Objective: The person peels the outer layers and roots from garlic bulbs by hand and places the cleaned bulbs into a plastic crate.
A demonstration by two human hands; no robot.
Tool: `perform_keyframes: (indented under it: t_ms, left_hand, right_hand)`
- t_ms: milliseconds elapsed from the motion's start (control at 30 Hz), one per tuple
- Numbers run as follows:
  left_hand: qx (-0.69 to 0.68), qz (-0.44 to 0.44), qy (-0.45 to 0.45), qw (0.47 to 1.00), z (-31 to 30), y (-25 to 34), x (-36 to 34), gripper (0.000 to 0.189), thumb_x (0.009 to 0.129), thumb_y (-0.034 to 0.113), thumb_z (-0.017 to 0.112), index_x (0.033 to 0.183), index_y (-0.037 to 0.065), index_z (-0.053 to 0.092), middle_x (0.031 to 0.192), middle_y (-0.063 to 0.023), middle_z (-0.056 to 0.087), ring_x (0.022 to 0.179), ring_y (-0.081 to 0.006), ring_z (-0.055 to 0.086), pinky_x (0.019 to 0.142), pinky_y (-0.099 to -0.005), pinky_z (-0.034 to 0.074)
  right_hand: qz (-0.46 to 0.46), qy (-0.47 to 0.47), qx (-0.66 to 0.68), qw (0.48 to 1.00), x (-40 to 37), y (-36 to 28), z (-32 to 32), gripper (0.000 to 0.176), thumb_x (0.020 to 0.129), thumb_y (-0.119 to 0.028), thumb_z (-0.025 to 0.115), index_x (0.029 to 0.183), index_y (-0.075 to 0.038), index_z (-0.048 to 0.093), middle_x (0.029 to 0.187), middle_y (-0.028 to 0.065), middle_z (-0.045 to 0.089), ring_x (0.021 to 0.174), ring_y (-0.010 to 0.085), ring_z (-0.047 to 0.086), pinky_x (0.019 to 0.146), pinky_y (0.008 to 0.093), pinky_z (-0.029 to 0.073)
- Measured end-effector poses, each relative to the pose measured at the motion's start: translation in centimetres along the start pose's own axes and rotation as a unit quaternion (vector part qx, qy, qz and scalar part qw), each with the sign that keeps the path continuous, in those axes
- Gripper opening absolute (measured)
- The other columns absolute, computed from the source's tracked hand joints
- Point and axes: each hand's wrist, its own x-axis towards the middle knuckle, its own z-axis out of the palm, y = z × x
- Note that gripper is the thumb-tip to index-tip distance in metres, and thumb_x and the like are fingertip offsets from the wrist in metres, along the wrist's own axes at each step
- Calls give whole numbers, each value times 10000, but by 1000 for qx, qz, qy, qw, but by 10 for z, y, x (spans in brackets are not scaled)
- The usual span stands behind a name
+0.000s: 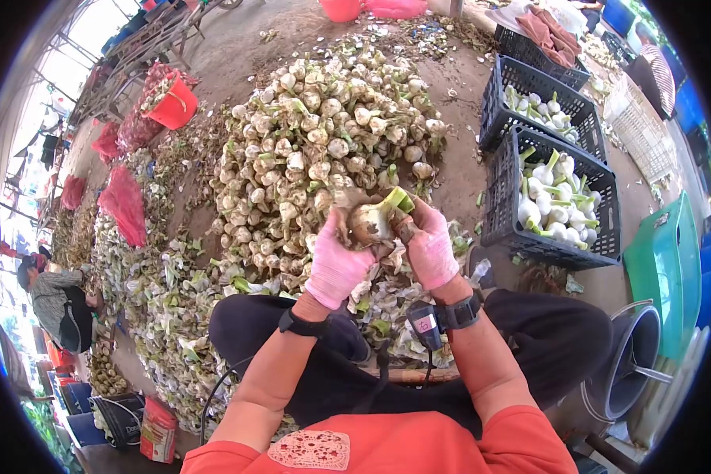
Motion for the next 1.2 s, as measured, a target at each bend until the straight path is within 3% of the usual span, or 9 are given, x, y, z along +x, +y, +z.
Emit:
perform_keyframes:
  t_ms: [67, 200, 267, 400, 600, 667, 833, 1067, 1200]
  left_hand:
    - [15, 56, 17, 998, -2, 9, -3, 504, 757, -58, 684, 1206, 17, 470, 1159, -81, 534, 1047, -164, 539, 865, -284, 496]
    - [-107, -112, 31, 987, -9, 14, -5, 441, 807, -24, 669, 1201, 9, 472, 1087, -67, 573, 1013, -159, 559, 834, -283, 497]
    - [-27, -69, 26, 997, -8, 11, -2, 349, 911, 175, 595, 1202, 16, 484, 1062, -66, 586, 961, -150, 581, 799, -288, 503]
    - [-190, -217, -21, 957, -16, 16, 2, 576, 927, 571, 361, 1184, 90, 546, 1113, -66, 610, 999, -181, 591, 763, -350, 510]
    - [-77, -235, -32, 968, -12, 15, 6, 613, 932, 569, 359, 1210, 39, 492, 1090, -107, 601, 952, -194, 611, 765, -328, 540]
    - [60, -41, 11, 997, 2, 10, 4, 579, 924, 497, 467, 1247, 18, 421, 1136, -130, 576, 963, -196, 600, 831, -331, 518]
    - [70, -101, 3, 992, -6, 4, 6, 571, 741, 53, 747, 1214, 12, 430, 1051, -67, 590, 983, -171, 578, 880, -330, 500]
    - [81, -118, -99, 985, 5, 14, 1, 675, 643, 79, 794, 1242, 37, 486, 1101, -37, 583, 1005, -125, 550, 887, -272, 464]
    - [54, -133, -147, 979, 12, 12, -4, 685, 631, -21, 770, 1240, 61, 466, 1135, -38, 571, 1045, -130, 543, 920, -286, 448]
  right_hand:
    - [-20, 13, -37, 999, -1, 2, -5, 297, 924, -68, 525, 1199, 44, 532, 1082, 84, 629, 974, 114, 580, 848, 251, 472]
    - [-33, 67, -100, 992, -1, 6, -15, 273, 898, -5, 531, 1165, 50, 552, 1004, 59, 645, 886, 92, 586, 785, 237, 484]
    - [-35, 81, -135, 987, -1, 4, -19, 267, 890, 8, 539, 1153, 50, 558, 980, 48, 647, 854, 85, 587, 763, 233, 490]
    - [4, 9, -162, 987, -12, -22, -21, 221, 897, -13, 553, 1109, 46, 573, 937, 42, 649, 822, 74, 584, 725, 229, 494]
    - [76, -6, -37, 996, -13, -16, -35, 264, 908, -67, 570, 1149, 36, 540, 1017, 53, 635, 895, 108, 605, 767, 237, 492]
    - [98, 6, 30, 995, -10, -17, -33, 284, 911, -78, 568, 1167, 37, 527, 1033, 62, 631, 907, 106, 602, 774, 237, 490]
    - [119, 27, -138, 983, -6, -21, -28, 197, 877, 10, 541, 1061, 41, 604, 892, 58, 662, 815, 100, 606, 737, 239, 489]
    - [11, 102, -230, 968, 4, 23, -60, 203, 826, 76, 541, 1015, 66, 613, 870, 72, 674, 807, 106, 612, 719, 242, 491]
    - [-31, 151, -466, 871, 5, 44, -88, 225, 784, -8, 585, 998, -17, 653, 855, 142, 682, 803, 270, 659, 748, 321, 507]
